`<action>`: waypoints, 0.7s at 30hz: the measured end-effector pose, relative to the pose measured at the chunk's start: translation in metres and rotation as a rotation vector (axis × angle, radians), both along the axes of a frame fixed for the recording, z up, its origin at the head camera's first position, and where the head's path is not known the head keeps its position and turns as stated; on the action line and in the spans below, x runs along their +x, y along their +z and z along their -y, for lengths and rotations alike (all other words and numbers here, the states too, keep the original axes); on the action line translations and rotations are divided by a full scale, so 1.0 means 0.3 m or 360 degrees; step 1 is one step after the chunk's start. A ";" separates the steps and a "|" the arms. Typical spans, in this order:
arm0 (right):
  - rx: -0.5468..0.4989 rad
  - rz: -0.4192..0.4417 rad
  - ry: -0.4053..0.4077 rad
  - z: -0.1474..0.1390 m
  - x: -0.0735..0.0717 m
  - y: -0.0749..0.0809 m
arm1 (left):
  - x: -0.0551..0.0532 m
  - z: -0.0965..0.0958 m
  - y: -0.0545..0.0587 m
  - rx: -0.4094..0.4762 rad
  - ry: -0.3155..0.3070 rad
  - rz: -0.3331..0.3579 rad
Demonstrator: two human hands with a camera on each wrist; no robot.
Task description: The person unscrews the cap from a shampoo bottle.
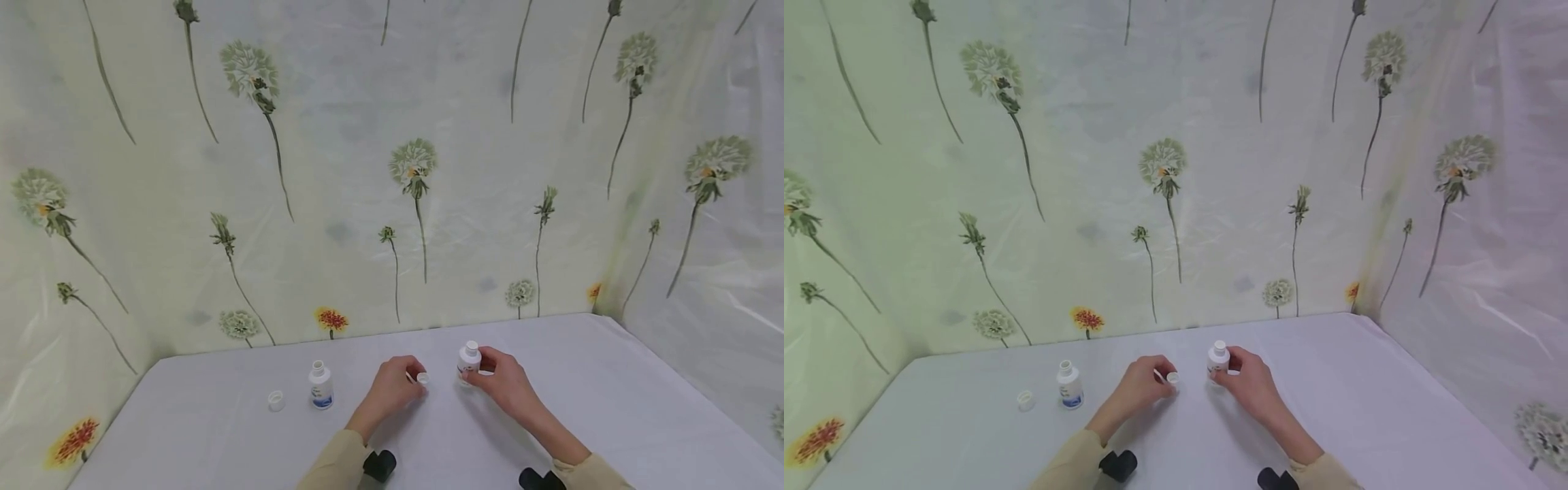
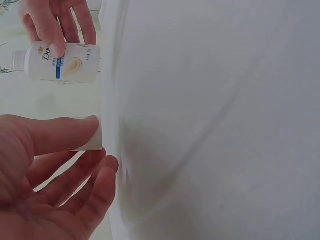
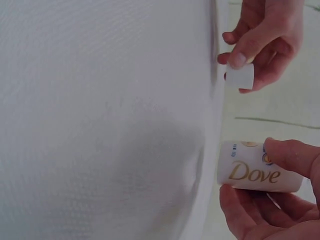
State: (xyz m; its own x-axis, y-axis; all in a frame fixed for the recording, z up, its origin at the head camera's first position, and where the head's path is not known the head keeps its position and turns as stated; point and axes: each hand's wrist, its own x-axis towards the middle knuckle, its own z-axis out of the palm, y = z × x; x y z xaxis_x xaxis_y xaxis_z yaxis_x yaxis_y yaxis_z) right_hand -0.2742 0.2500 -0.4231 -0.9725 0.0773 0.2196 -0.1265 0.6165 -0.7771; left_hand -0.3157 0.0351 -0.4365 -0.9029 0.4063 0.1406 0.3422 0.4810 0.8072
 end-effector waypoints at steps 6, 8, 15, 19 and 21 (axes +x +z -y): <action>0.0018 0.0012 -0.0012 -0.004 -0.015 -0.008 | -0.014 -0.021 -0.003 -0.0035 0.0004 -0.0016; 0.0029 0.0019 -0.0016 -0.008 -0.019 -0.009 | -0.017 -0.027 -0.005 -0.0046 -0.0006 -0.0024; 0.0018 0.0084 -0.0043 -0.011 -0.029 -0.026 | -0.039 -0.049 -0.003 -0.0152 -0.0065 -0.0032; 0.0007 0.0080 -0.0043 -0.011 -0.032 -0.032 | -0.049 -0.060 0.001 -0.0181 -0.0080 -0.0036; -0.0003 0.0089 -0.0045 -0.012 -0.033 -0.031 | -0.051 -0.063 0.001 -0.0188 -0.0085 -0.0042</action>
State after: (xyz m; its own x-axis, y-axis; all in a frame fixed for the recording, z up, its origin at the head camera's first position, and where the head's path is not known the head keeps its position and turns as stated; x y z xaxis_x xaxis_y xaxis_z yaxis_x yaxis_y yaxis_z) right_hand -0.2840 0.2535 -0.4326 -0.9807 0.1056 0.1649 -0.0652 0.6179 -0.7835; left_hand -0.3311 0.0541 -0.4363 -0.8760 0.4691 0.1122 0.3902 0.5526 0.7365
